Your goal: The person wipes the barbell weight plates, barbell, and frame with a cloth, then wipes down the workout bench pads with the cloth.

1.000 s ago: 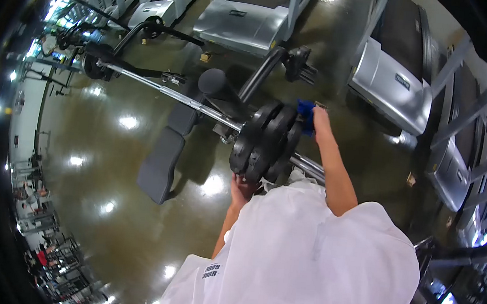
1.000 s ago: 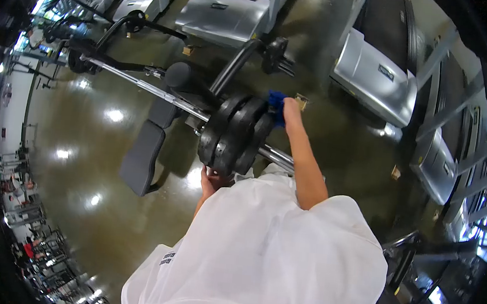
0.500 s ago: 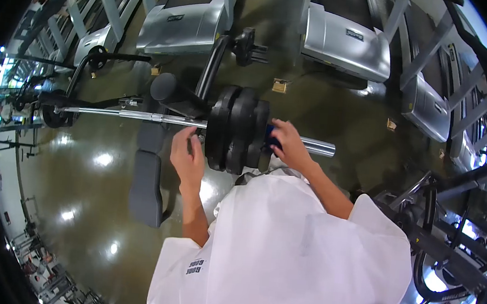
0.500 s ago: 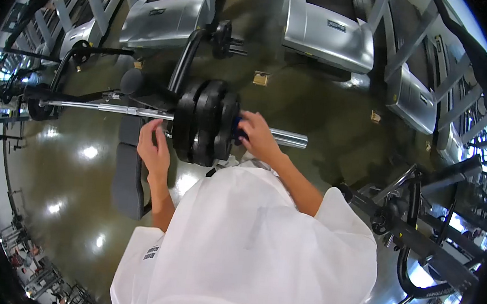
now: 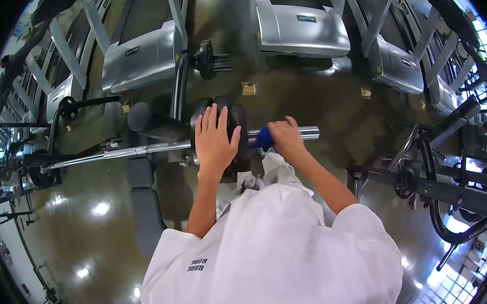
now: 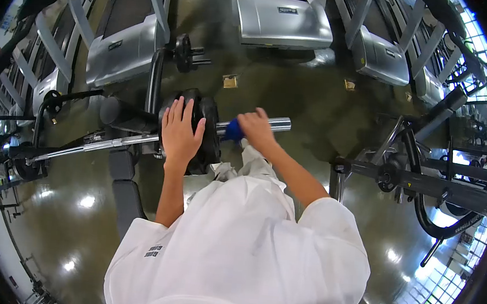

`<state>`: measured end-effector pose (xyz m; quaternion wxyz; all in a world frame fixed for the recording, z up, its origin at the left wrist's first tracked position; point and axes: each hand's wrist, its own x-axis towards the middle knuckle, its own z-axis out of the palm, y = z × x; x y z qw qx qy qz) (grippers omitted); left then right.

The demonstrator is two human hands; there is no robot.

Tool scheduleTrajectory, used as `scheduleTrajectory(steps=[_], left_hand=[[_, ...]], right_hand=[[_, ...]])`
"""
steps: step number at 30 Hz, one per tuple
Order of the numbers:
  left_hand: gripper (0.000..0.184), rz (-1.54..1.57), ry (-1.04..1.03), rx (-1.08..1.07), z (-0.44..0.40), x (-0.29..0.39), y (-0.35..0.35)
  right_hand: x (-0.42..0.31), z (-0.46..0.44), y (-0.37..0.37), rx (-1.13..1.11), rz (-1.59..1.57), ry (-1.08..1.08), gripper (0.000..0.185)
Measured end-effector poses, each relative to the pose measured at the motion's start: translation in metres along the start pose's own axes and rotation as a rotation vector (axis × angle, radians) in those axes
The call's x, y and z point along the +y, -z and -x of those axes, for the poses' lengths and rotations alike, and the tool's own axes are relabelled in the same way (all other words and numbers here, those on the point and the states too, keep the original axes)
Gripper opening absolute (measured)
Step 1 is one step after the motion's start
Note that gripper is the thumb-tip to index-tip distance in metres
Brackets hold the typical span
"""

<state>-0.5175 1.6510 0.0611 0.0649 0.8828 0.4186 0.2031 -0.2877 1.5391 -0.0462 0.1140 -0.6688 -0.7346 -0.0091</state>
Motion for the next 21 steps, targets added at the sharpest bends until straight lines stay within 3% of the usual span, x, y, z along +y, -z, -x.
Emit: scheduleTrajectory(steps=[5,10,12,13,15,16,19,21], left_hand=[[0.052,0.017,0.005,-0.016,-0.006,0.001,0.004],[0.052,0.045,0.013,0.024,-0.008,0.000,0.001],[0.052,0.082,0.015,0.067,-0.009,-0.002,-0.003],[0.049,0.084,0.040,0.084,-0.009,-0.001,-0.003],[0.048,0.091,0.071,0.085,-0.011,-0.001,-0.003],[0.048,0.071,0.105,0.109,-0.011,-0.001,-0.003],[0.047,0.105,0.094,0.133,-0.010,-0.005,-0.012],[0.046,0.115,0.087,0.122,-0.010,-0.005,-0.014]], right_hand=[[0.072,0.056,0.021,0.017,0.042,-0.089,0.044],[0.072,0.055,0.019,0.089,-0.023,-0.072,0.047],[0.052,0.044,0.019,-0.064,-0.010,-0.371,0.050],[0.051,0.034,0.013,-0.061,-0.025,-0.311,0.050],[0.051,0.017,0.002,-0.385,0.136,-0.295,0.052],[0.046,0.008,0.003,-0.377,0.137,-0.249,0.052],[0.028,-0.014,-0.007,-0.265,-0.252,-0.007,0.050],[0.004,-0.036,-0.023,-0.259,-0.259,0.058,0.050]])
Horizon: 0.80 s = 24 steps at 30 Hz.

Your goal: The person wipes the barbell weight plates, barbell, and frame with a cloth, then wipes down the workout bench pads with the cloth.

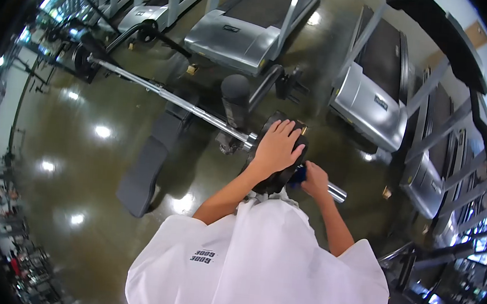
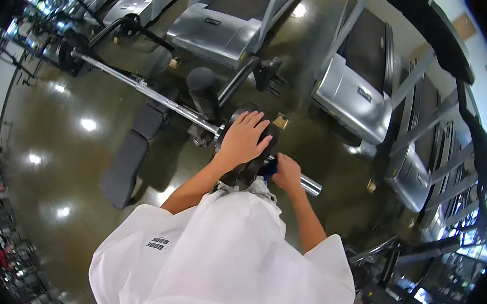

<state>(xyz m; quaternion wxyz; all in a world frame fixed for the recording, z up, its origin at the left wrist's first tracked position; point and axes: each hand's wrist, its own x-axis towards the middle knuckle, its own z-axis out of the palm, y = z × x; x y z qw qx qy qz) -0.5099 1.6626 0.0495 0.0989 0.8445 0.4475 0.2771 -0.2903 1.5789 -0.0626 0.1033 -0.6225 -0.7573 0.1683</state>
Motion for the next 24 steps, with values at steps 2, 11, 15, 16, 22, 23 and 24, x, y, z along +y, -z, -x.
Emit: scheduleTrajectory(steps=[2,11,15,16,22,23,24], left_hand=[[0.045,0.003,0.022,0.020,0.001,0.000,0.000],[0.029,0.310,-0.081,0.243,0.019,-0.004,0.012],[0.029,0.580,-0.039,0.489,0.059,-0.017,0.044],[0.028,0.612,0.016,0.509,0.074,-0.023,0.050],[0.023,0.611,0.327,0.399,0.153,-0.072,0.074],[0.021,0.608,0.375,0.423,0.164,-0.075,0.078],[0.021,0.607,0.376,0.421,0.174,-0.079,0.078]], right_hand=[[-0.014,-0.014,-0.017,0.031,-0.021,0.065,0.049],[0.015,0.009,0.013,0.227,-0.774,-0.559,0.051],[-0.019,-0.007,0.059,0.583,-1.623,-0.256,0.057],[-0.027,-0.018,0.064,0.571,-1.605,-0.087,0.054],[-0.063,-0.108,0.075,0.097,-0.347,0.151,0.059],[-0.133,-0.139,0.096,0.127,-0.620,0.271,0.058],[-0.178,-0.163,0.107,0.242,-0.472,0.416,0.059]])
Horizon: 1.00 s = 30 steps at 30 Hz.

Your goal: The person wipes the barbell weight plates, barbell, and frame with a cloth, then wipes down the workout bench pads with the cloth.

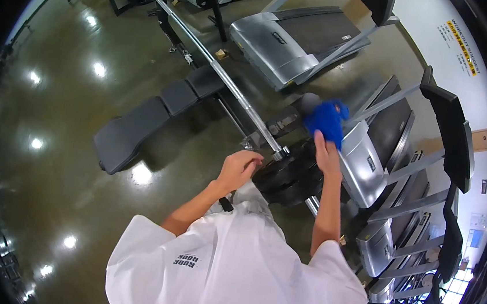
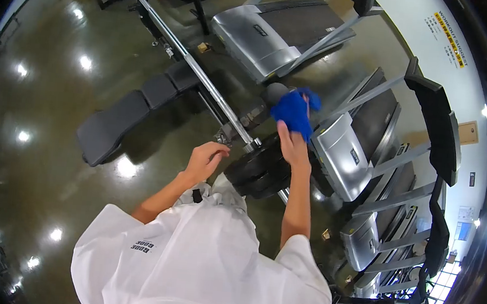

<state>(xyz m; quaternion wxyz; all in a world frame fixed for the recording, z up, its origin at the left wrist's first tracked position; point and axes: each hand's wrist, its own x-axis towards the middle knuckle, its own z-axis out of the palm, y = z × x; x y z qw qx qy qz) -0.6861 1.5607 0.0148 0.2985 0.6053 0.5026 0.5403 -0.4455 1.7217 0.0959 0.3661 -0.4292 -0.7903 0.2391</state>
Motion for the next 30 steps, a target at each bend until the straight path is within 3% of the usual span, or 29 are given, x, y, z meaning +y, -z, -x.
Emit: scheduleTrajectory(steps=[1,4,6,7,8,10,11,15,18,20,21,22,24,25,26,28,29,30], left_hand=[[0.020,0.014,0.057,0.057,0.009,-0.008,0.003],[0.019,0.037,0.145,0.124,0.028,-0.016,0.018],[0.018,0.072,0.236,0.166,0.034,-0.016,0.024],[0.018,0.071,0.240,0.165,0.033,-0.019,0.025],[0.018,0.098,0.270,0.158,0.035,-0.022,0.024],[0.019,0.120,0.308,0.138,0.037,-0.028,0.024],[0.019,0.119,0.325,0.110,0.033,-0.032,0.025],[0.020,0.092,0.305,0.045,0.017,-0.040,0.034],[0.020,0.050,0.284,0.014,0.002,-0.042,0.051],[0.019,0.090,0.312,0.012,-0.004,-0.051,0.064],[0.019,0.082,0.314,-0.007,-0.007,-0.053,0.073],[0.019,0.065,0.332,0.005,-0.012,-0.055,0.084],[0.019,0.037,0.343,-0.002,-0.028,-0.063,0.103],[0.019,0.025,0.382,0.013,-0.035,-0.068,0.112],[0.019,0.013,0.421,0.029,-0.044,-0.073,0.122],[0.018,-0.025,0.405,0.002,-0.064,-0.087,0.139],[0.018,-0.053,0.383,-0.008,-0.074,-0.093,0.148],[0.018,-0.057,0.379,-0.025,-0.087,-0.099,0.158]], right_hand=[[-0.019,-0.030,-0.014,0.043,0.144,0.177,0.061],[-0.038,-0.082,-0.041,0.115,0.201,0.276,0.047],[-0.040,-0.101,-0.043,-0.078,0.492,0.322,0.033],[-0.028,-0.106,-0.050,-0.074,0.594,0.382,0.037],[-0.028,-0.112,-0.051,-0.079,0.591,0.372,0.037],[-0.034,-0.121,-0.051,-0.350,0.896,0.211,0.028],[-0.044,-0.120,-0.054,-0.281,0.787,0.191,0.036],[-0.057,-0.089,-0.067,-0.190,0.917,0.151,0.031],[-0.058,-0.052,-0.074,-0.120,0.923,0.251,0.033],[-0.062,-0.041,-0.080,-0.047,0.996,0.193,0.045],[-0.055,-0.036,-0.082,-0.038,0.969,0.149,0.076],[-0.060,-0.033,-0.089,-0.031,0.963,0.128,0.076],[-0.073,-0.033,-0.107,0.223,0.701,-0.102,0.079],[-0.071,-0.033,-0.119,0.320,0.698,-0.123,0.099],[-0.068,-0.038,-0.131,0.330,0.693,-0.143,0.099],[-0.063,-0.042,-0.153,0.733,0.370,-0.213,0.105],[-0.058,-0.048,-0.161,0.768,0.371,-0.364,0.105],[-0.056,-0.055,-0.166,0.780,0.372,-0.377,0.105]])
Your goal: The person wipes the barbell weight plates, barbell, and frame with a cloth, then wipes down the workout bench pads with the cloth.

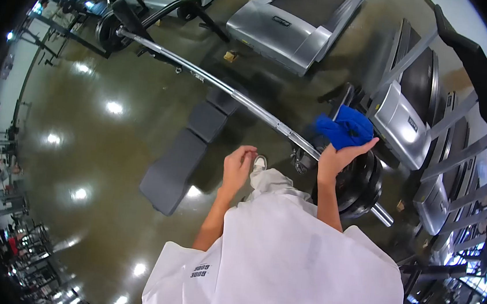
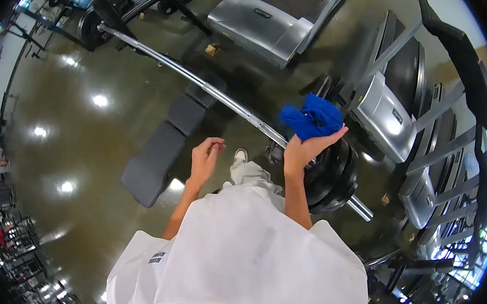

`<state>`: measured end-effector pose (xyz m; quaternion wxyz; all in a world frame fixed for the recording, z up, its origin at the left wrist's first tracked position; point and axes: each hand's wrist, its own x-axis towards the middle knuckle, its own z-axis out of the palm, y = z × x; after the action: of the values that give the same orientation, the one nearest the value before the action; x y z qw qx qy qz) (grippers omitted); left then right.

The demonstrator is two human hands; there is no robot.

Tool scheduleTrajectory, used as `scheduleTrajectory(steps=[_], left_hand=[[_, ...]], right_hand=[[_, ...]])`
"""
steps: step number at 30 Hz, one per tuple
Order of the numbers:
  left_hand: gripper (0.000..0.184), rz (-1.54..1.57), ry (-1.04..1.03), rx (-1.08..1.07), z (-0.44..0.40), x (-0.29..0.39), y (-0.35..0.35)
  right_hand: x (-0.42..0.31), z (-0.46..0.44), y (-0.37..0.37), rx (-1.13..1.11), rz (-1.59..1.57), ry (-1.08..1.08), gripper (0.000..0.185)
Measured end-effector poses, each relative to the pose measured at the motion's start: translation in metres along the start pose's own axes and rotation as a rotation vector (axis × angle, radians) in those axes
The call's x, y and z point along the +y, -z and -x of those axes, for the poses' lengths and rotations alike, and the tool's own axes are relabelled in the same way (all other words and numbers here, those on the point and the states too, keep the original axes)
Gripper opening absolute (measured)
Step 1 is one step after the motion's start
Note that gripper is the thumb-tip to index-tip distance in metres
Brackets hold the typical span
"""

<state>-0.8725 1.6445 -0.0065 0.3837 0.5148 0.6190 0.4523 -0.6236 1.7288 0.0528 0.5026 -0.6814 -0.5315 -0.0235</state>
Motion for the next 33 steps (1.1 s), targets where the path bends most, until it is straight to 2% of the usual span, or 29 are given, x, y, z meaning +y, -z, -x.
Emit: scheduleTrajectory(steps=[2,4,6,8,10,11,12,14,15,17,18,20,21,22,24,25,28,30,32,33], left_hand=[[0.018,-0.010,-0.046,-0.006,-0.021,-0.003,0.017],[0.018,-0.024,-0.042,-0.017,-0.041,-0.011,0.031],[0.018,-0.049,-0.033,-0.016,-0.060,-0.021,0.040],[0.018,-0.035,-0.010,-0.008,-0.077,-0.029,0.040],[0.019,-0.023,0.020,-0.003,-0.089,-0.035,0.030],[0.019,0.025,0.005,-0.020,-0.095,-0.038,0.023],[0.019,0.072,-0.007,-0.039,-0.097,-0.040,0.017],[0.019,0.062,-0.020,-0.141,-0.100,-0.038,0.007],[0.019,0.052,-0.035,-0.209,-0.104,-0.036,0.000],[0.018,0.077,-0.077,-0.311,-0.107,-0.033,-0.007],[0.018,0.065,-0.069,-0.353,-0.106,-0.032,-0.008],[0.017,0.060,-0.134,-0.379,-0.116,-0.039,-0.005],[0.017,0.045,-0.194,-0.396,-0.120,-0.043,-0.001],[0.017,0.042,-0.192,-0.398,-0.125,-0.043,0.005],[0.018,-0.019,-0.299,-0.392,-0.145,-0.038,0.021],[0.018,-0.042,-0.302,-0.373,-0.153,-0.033,0.028],[0.019,-0.080,-0.276,-0.398,-0.181,-0.033,0.051],[0.018,-0.094,-0.264,-0.378,-0.193,-0.038,0.068],[0.016,-0.050,-0.281,-0.359,-0.206,-0.035,0.084],[0.015,-0.063,-0.280,-0.352,-0.210,-0.035,0.093]], right_hand=[[-0.012,-0.002,-0.004,0.107,-0.338,-0.258,0.100],[0.009,-0.005,-0.008,0.178,-0.328,-0.207,0.103],[0.029,-0.010,-0.003,0.038,-0.489,-0.248,0.104],[0.047,-0.007,-0.005,0.034,-0.570,-0.224,0.104],[0.052,-0.005,0.001,-0.077,-0.406,-0.185,0.092],[0.036,-0.003,0.010,-0.069,-0.407,-0.140,0.078],[0.037,0.011,0.014,-0.053,-0.388,-0.153,0.078],[0.047,0.040,0.016,0.019,0.029,-0.265,0.075],[0.050,0.049,0.023,0.048,0.042,-0.262,0.075],[0.047,0.065,0.040,-0.023,-0.213,-0.474,0.072],[0.043,0.072,0.048,-0.015,-0.203,-0.474,0.072],[0.031,0.078,0.054,-0.064,0.065,-0.565,0.073],[0.042,0.088,0.049,-0.124,0.201,-0.433,0.077],[0.045,0.097,0.042,-0.126,0.201,-0.436,0.077],[0.048,0.114,0.018,-0.326,0.644,-0.223,0.077],[0.070,0.136,-0.003,-0.353,0.834,-0.141,0.078],[0.066,0.139,-0.011,-0.293,0.727,-0.137,0.072],[0.045,0.140,-0.022,-0.345,0.706,-0.196,0.075],[0.029,0.143,-0.041,-0.289,0.567,-0.273,0.078],[0.021,0.145,-0.051,-0.275,0.618,-0.262,0.082]])
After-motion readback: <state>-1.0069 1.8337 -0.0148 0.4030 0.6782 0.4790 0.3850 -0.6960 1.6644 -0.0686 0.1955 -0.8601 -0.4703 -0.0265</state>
